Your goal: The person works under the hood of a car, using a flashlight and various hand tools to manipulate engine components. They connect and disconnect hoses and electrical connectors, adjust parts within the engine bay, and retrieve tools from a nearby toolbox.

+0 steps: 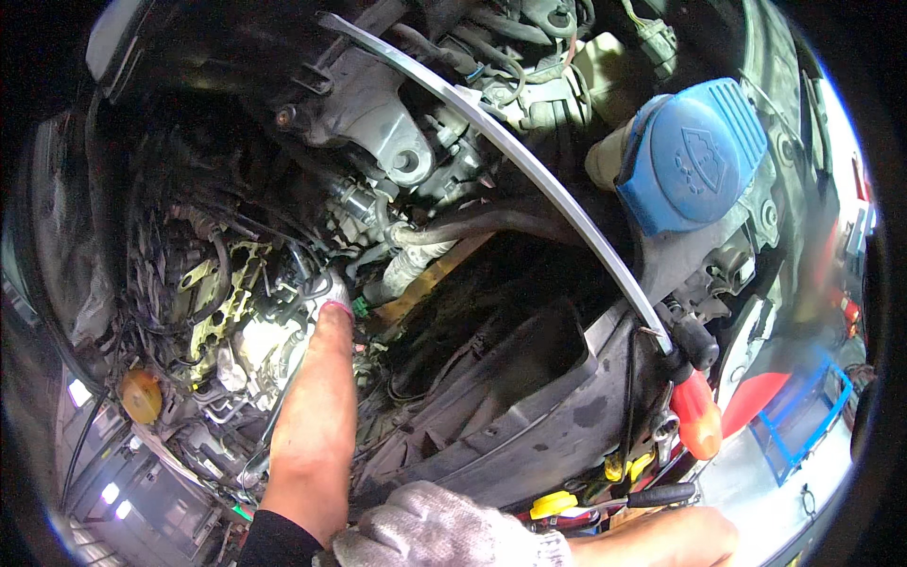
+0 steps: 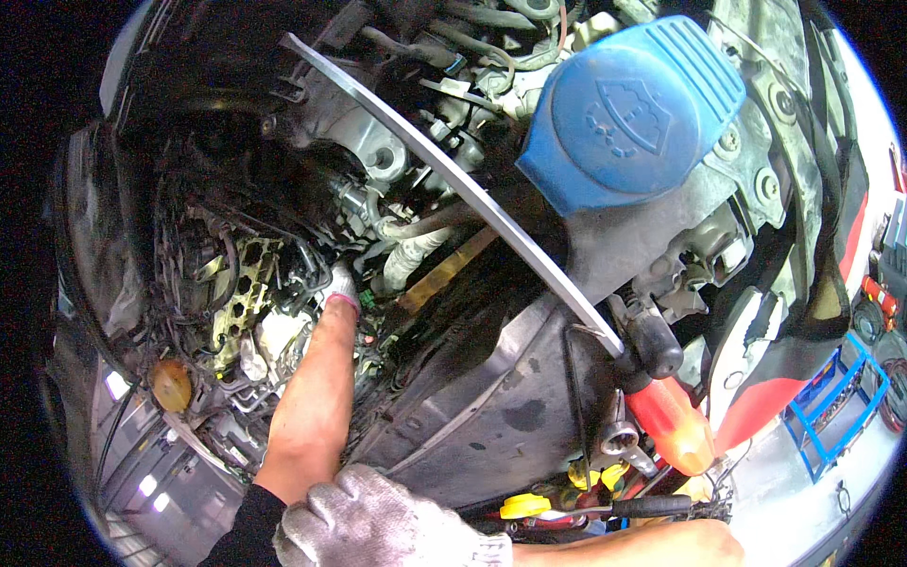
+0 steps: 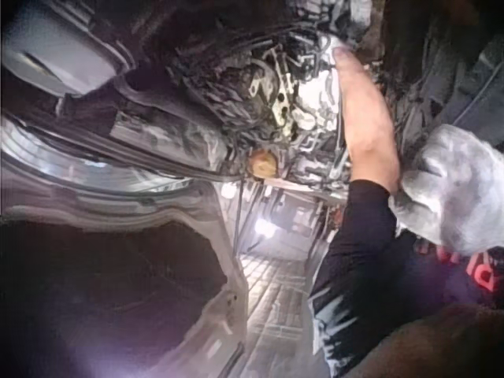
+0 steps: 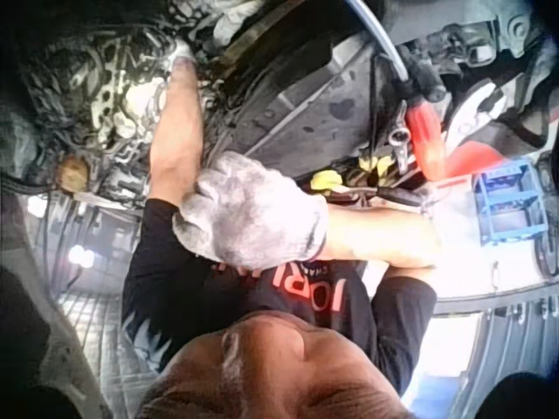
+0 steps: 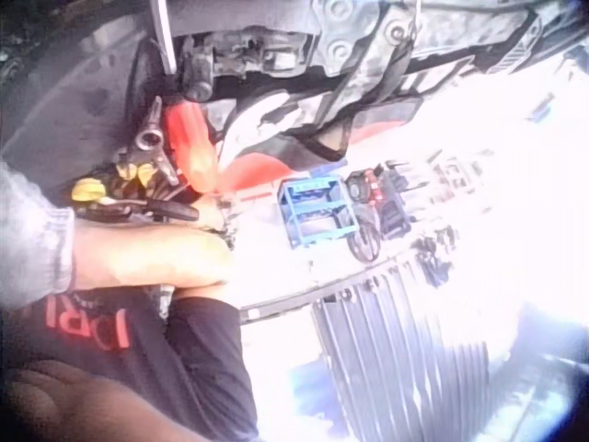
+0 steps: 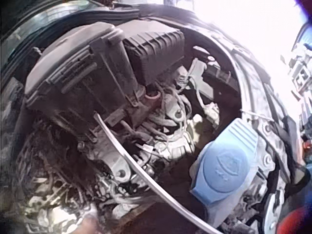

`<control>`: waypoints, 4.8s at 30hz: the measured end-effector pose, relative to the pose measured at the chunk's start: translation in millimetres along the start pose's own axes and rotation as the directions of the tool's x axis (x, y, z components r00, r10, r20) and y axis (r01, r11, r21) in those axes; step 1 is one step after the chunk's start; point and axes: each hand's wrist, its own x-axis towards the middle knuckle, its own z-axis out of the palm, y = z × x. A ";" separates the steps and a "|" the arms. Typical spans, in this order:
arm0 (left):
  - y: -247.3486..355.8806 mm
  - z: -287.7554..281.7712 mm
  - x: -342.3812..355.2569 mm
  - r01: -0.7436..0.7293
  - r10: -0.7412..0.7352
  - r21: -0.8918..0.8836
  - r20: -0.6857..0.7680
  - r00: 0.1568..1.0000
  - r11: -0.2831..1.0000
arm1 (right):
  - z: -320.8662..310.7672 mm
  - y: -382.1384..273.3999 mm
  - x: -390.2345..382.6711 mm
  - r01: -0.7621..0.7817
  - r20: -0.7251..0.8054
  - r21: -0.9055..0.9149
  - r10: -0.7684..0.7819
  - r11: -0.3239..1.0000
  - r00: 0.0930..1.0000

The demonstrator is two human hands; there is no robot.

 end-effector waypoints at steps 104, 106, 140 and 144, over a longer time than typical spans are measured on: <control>0.2 -157.5 -126.2 0.073 0.474 -0.854 0.354 0.806 0.515 | 151.8 279.3 61.6 0.056 0.607 -0.794 0.784 0.605 0.129; -13.0 -138.4 -123.5 0.149 0.299 -0.823 0.359 0.884 0.548 | 190.7 277.0 75.7 -0.133 0.568 -0.793 0.800 0.595 0.194; -43.3 -180.6 -107.0 0.069 0.422 -0.642 0.577 0.700 0.764 | 133.3 204.1 130.4 -0.087 0.212 -0.977 0.907 0.193 -0.364; -36.8 -178.9 -106.5 0.038 0.474 -0.672 0.560 0.680 0.740 | 117.2 242.1 88.7 -0.084 0.518 -0.851 0.855 0.518 0.024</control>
